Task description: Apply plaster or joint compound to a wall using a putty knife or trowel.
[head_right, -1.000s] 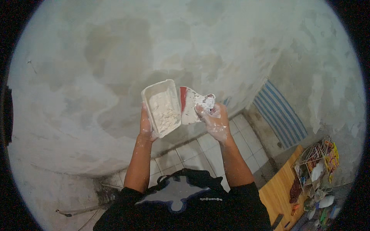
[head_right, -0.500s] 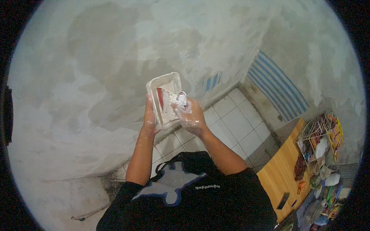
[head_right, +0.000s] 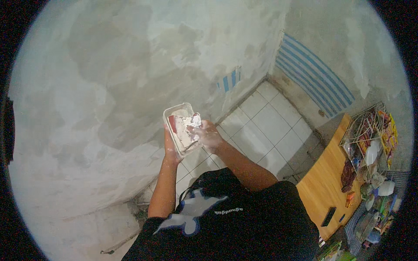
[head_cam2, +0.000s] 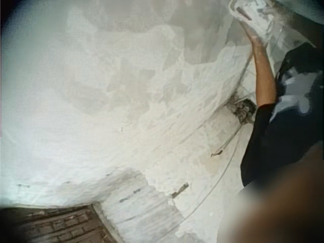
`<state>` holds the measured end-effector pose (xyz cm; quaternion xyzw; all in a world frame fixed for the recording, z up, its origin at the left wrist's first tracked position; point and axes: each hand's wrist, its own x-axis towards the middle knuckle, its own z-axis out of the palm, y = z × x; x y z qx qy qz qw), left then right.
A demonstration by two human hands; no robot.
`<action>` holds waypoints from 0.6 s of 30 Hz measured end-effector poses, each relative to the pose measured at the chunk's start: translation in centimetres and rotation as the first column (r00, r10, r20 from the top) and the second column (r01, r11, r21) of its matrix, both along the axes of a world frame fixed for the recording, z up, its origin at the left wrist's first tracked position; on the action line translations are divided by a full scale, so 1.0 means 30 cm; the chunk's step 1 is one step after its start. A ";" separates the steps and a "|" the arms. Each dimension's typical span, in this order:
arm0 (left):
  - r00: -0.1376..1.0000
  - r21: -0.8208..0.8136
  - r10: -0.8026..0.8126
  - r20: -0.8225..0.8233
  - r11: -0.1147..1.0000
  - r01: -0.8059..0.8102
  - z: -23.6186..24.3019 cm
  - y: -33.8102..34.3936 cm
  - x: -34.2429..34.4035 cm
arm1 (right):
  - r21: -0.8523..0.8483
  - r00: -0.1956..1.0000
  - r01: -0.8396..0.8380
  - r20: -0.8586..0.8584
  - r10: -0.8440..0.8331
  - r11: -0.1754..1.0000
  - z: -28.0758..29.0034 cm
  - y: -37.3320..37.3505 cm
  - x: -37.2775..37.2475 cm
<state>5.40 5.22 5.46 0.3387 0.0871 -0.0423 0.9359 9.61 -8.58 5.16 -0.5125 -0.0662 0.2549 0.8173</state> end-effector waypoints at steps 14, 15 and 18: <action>0.965 -0.084 -0.162 -0.208 0.986 0.147 -0.126 -0.020 0.091 | 0.136 0.781 0.532 -0.461 -0.421 0.836 -0.259 -0.327 0.085; 0.954 -0.105 -0.189 -0.230 0.980 0.169 -0.143 -0.020 0.108 | 0.070 0.747 0.552 -0.484 -0.455 0.831 -0.278 -0.346 0.085; 0.886 -0.117 -0.328 -0.328 0.945 0.307 -0.149 -0.034 0.172 | 0.128 0.715 0.633 -0.475 -0.513 0.764 -0.268 -0.381 0.077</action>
